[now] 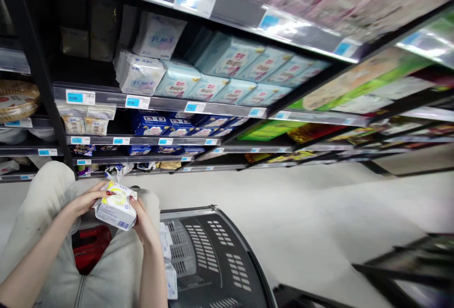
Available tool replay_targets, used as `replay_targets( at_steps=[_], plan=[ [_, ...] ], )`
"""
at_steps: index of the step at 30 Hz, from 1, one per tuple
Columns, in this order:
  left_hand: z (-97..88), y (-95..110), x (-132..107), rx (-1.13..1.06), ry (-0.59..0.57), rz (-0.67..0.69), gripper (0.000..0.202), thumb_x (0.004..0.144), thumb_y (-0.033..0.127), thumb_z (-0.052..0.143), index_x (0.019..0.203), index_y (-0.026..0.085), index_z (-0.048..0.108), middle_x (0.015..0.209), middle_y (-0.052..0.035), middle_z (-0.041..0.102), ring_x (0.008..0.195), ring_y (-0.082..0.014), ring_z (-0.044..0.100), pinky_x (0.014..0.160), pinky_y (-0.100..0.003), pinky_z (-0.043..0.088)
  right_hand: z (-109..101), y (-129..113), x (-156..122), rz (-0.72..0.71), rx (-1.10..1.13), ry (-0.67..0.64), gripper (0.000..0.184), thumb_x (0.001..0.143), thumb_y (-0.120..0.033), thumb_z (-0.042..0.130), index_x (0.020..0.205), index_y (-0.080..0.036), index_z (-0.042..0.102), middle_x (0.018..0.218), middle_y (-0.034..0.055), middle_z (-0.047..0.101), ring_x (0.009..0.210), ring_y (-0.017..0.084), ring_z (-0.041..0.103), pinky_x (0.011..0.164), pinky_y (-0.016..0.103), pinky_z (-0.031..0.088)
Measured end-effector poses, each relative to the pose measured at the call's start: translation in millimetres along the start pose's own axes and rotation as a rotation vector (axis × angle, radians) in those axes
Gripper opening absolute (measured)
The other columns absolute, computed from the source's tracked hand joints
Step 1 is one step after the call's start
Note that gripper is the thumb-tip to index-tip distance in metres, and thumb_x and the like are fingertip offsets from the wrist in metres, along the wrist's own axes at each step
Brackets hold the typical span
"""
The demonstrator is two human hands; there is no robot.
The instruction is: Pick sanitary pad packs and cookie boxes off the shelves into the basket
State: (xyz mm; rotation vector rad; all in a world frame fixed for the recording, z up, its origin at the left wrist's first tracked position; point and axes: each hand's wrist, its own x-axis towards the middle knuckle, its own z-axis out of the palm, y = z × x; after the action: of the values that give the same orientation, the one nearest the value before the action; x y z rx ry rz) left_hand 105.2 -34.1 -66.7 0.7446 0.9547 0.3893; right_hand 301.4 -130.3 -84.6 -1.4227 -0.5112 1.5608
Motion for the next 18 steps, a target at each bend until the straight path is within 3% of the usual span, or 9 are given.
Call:
replay_targets(
  at_steps=[4,10,15,18],
  plan=[
    [1.5,10.7,-7.3,0.057,0.008,0.106,0.083,0.056,0.032,0.092,0.135,0.025,0.067,0.135,-0.0085,0.078,0.121,-0.0340,0.075,0.086,-0.030,0.059,-1.0,-9.4,-9.3,-0.142,0.011,0.030,0.067,0.063,-0.056,0.094,0.119,-0.031,0.068,0.126,0.0046,0.077,0.114,0.034,0.074,0.090,0.042,0.062],
    [-6.6,10.7,-1.0,0.149,-0.076,0.176,0.103,0.047,0.034,0.100,0.144,0.024,0.066,0.147,-0.0143,0.073,0.146,-0.0444,0.059,0.105,-0.039,0.059,-7.5,-12.5,-17.6,-0.216,-0.015,-0.079,0.090,0.055,-0.034,0.099,0.135,-0.032,0.057,0.132,0.0066,0.071,0.114,0.035,0.074,0.099,0.050,0.062],
    [-2.5,8.0,-0.5,0.233,-0.152,0.181,0.116,0.046,0.036,0.105,0.152,0.022,0.059,0.162,-0.0192,0.060,0.157,-0.0464,0.047,0.123,-0.048,0.048,-18.8,-9.3,-21.1,-0.236,-0.065,-0.112,0.105,0.051,-0.033,0.102,0.146,-0.027,0.056,0.142,0.0108,0.070,0.128,0.036,0.070,0.113,0.051,0.056],
    [4.8,4.0,-1.6,0.347,-0.273,0.142,0.132,0.051,0.041,0.105,0.166,0.028,0.042,0.170,-0.0184,0.051,0.157,-0.0427,0.048,0.124,-0.049,0.048,-56.2,-7.1,-29.7,-0.278,-0.103,-0.015,0.103,0.046,-0.038,0.104,0.141,-0.027,0.065,0.144,0.0103,0.071,0.123,0.036,0.073,0.106,0.048,0.060]
  ],
)
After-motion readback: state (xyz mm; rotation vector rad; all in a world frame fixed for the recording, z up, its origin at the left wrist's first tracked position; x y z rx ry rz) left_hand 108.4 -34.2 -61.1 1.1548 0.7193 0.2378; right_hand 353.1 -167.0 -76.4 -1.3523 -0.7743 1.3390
